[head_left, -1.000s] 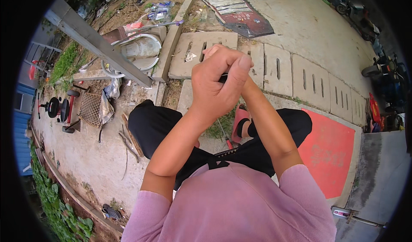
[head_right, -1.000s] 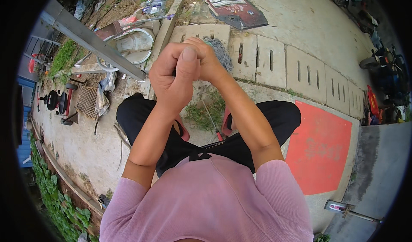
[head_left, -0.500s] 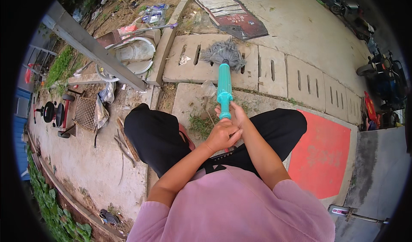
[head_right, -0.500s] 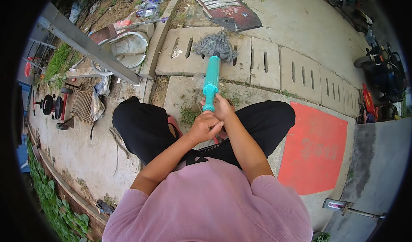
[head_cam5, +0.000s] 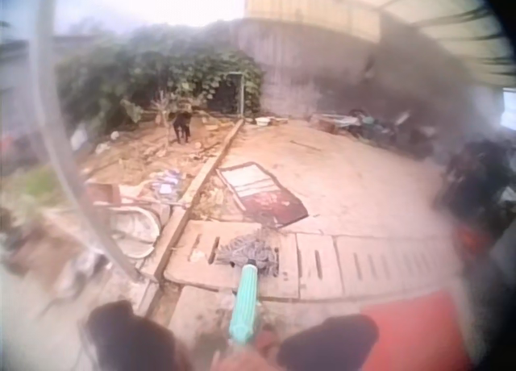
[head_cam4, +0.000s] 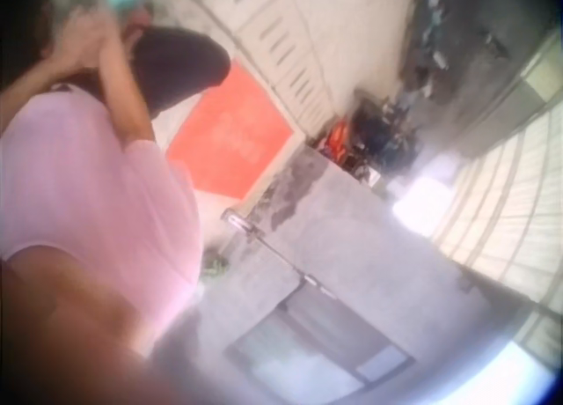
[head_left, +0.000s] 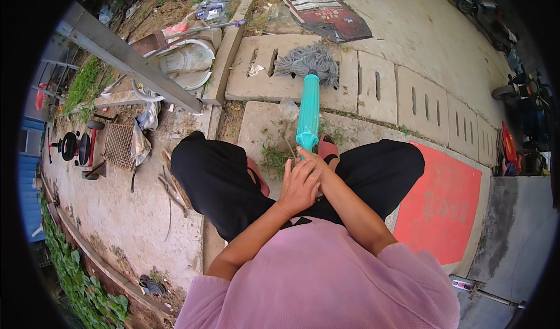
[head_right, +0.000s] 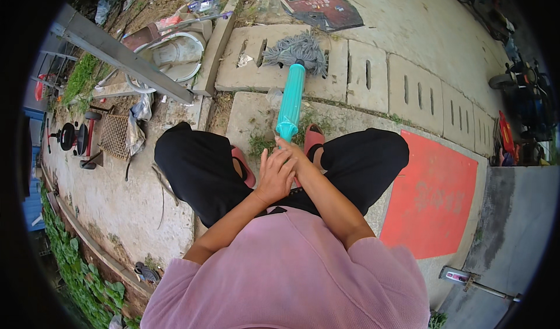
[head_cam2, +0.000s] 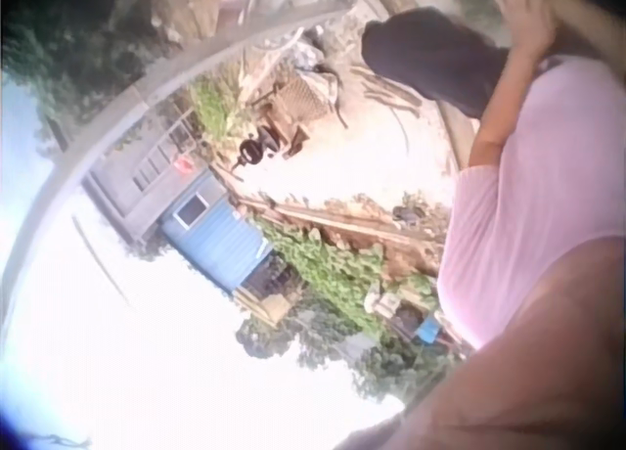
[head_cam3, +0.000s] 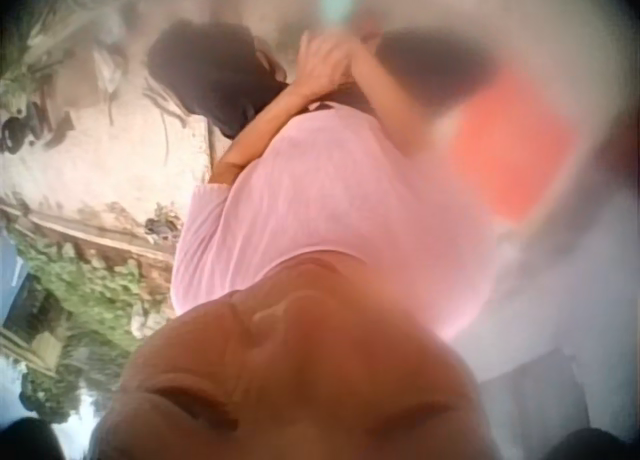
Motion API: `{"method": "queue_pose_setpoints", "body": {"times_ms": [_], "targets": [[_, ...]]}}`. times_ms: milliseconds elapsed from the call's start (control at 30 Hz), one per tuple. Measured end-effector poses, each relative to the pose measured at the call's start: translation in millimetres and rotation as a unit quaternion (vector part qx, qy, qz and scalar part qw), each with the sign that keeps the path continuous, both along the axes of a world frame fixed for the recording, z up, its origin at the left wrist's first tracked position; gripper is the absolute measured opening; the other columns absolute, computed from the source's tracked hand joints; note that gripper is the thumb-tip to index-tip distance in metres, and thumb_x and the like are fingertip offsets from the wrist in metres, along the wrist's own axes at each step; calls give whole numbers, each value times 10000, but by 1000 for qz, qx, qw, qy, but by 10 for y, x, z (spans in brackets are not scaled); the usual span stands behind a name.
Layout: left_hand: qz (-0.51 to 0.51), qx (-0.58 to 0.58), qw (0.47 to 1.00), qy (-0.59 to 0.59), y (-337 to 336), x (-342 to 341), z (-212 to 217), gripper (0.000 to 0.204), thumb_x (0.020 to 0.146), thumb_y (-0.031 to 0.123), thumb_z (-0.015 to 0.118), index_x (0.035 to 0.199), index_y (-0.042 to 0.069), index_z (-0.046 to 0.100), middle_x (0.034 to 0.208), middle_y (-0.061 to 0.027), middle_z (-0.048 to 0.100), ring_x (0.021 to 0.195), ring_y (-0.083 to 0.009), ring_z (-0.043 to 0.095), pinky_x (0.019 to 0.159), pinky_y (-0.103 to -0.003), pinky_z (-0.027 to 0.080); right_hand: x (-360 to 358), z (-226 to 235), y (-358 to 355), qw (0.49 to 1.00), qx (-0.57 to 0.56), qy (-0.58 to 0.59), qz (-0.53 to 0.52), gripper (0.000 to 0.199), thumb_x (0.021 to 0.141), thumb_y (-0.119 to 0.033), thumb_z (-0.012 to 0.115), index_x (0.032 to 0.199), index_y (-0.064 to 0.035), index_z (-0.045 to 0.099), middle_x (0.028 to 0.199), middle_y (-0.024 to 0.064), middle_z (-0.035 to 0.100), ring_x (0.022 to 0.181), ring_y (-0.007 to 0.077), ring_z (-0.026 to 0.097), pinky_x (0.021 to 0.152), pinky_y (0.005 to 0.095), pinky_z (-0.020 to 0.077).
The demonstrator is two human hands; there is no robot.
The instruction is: The person sits on the ground and assembles a mop by inserting the metal rod into the teal plastic handle and attaching the mop head. The person manipulates the handle and rod to connect them.
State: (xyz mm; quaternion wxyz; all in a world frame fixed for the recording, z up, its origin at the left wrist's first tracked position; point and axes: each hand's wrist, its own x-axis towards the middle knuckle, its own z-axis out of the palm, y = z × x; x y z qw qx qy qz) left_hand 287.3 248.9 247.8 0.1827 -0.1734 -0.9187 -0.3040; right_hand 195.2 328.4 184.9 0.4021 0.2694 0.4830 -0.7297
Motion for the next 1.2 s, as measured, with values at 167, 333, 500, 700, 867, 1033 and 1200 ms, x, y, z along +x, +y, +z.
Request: {"method": "queue_pose_setpoints", "body": {"times_ms": [167, 333, 500, 700, 867, 1033, 1200], "targets": [[-2, -28, 999, 17, -100, 45, -125, 406, 710, 134, 584, 1101, 73, 494, 1159, -120, 449, 1114, -287, 400, 947, -530, 233, 213, 231, -59, 993, -109, -51, 1, 285, 838, -341, 530, 660, -144, 427, 595, 24, 469, 497, 151, 438, 456, 318, 354], [10, -31, 999, -4, -120, 75, -99, 403, 732, 135, 569, 1120, 65, 481, 1193, -137, 416, 1134, -294, 377, 947, -522, 236, 268, 167, -121, 996, -68, -56, 5, 284, 842, -324, 520, 642, -147, 424, 588, 27, 470, 502, 161, 450, 445, 328, 365], [158, 59, 977, -132, -179, 84, -167, 448, 772, 198, 571, 1144, 3, 416, 1129, -194, 399, 1044, -318, 403, 886, -441, 309, 195, -20, -270, 999, -5, 39, -1, 263, 807, -344, 576, 828, -89, 518, 713, 51, 530, 560, 174, 510, 491, 318, 433], [162, 419, 667, -594, -570, 71, -665, 370, 796, 402, 577, 926, 66, 493, 700, -10, 508, 585, -98, 490, 496, -272, 413, 200, -282, -322, 1000, -9, -29, 7, 480, 776, -437, 593, 1066, -76, 465, 799, 82, 550, 704, 222, 563, 580, 371, 482], [166, 561, 525, -618, -417, -13, -297, 334, 807, 409, 568, 931, 108, 495, 645, 0, 499, 502, -106, 454, 466, -254, 395, -130, -298, -198, 996, -76, -21, -50, 619, 731, -510, 612, 1137, -74, 446, 922, 114, 548, 816, 254, 545, 717, 437, 437], [121, 636, 424, -633, -345, 106, -289, 243, 821, 323, 577, 860, 109, 468, 573, 23, 430, 429, -88, 369, 433, -247, 335, -440, -344, -201, 994, -93, -21, -46, 656, 716, -508, 629, 1165, -73, 431, 966, 122, 536, 859, 292, 536, 737, 464, 429], [135, 595, 451, -651, -364, 147, -271, 253, 835, 301, 559, 745, 109, 421, 490, 49, 330, 379, -76, 261, 402, -243, 273, -370, -244, -262, 996, -79, -28, -30, 652, 722, -473, 641, 1186, -79, 408, 1009, 124, 510, 887, 298, 531, 742, 487, 440]]}}
